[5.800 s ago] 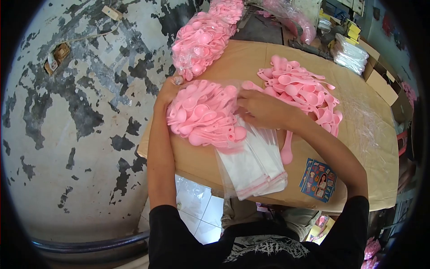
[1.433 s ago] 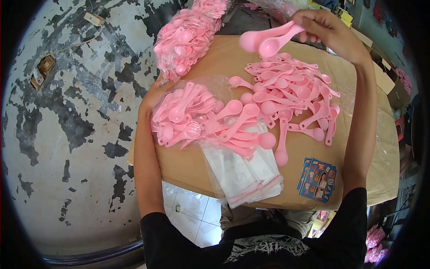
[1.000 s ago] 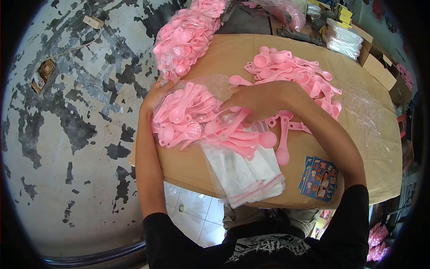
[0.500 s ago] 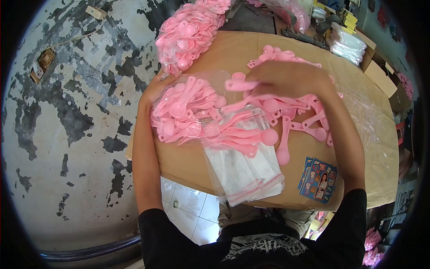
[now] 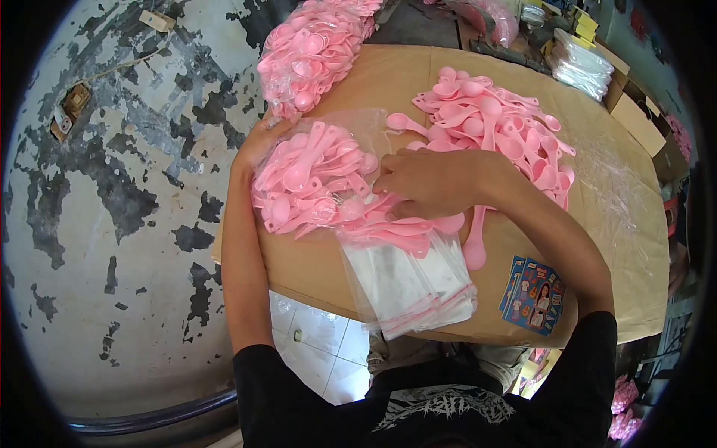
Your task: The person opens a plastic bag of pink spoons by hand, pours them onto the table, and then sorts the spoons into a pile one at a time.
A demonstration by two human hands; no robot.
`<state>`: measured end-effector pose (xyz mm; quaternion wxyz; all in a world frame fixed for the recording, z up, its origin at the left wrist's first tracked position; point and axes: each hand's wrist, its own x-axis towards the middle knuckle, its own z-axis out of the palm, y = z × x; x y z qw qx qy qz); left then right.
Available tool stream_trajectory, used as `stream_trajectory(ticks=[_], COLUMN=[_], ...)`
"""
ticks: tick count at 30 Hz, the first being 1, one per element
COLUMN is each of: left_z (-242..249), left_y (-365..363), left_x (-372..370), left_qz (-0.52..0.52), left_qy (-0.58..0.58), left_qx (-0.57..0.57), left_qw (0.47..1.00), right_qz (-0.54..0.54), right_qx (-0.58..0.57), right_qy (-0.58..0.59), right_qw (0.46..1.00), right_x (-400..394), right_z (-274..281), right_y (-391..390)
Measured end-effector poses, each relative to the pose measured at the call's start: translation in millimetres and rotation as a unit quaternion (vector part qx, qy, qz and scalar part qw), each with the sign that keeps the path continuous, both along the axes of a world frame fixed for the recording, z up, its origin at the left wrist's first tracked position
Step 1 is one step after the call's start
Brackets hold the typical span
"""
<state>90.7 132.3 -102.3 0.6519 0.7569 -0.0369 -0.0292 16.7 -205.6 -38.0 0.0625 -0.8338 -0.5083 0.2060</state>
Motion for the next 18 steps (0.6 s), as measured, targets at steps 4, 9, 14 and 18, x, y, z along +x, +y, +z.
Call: stream_trajectory(ticks=[4, 9, 14, 18], left_z=[-0.3, 3.7, -2.7, 0.4], left_y=[2.9, 1.6, 7.6, 6.8], left_x=[0.1, -5.3, 3.5, 2.2], left_qz=[-0.001, -0.01, -0.015, -0.006], left_qy=[0.017, 0.028, 0.026, 0.045], left_qx=[0.012, -0.003, -0.002, 0.012], left_qw=[1.0, 1.0, 1.0, 0.999], right_qz=[0.012, 0.008, -0.011, -0.046], right_qx=[0.013, -0.026, -0.017, -0.036], right_qy=[0.031, 0.022, 0.033, 0.007], right_qw=[0.999, 0.999, 0.999, 0.998], right_x=[0.2, -5.3, -2.8, -2.2], right_z=[-4.0, 1.5, 5.8, 19.5], right_y=[2.9, 1.7, -0.8, -8.4])
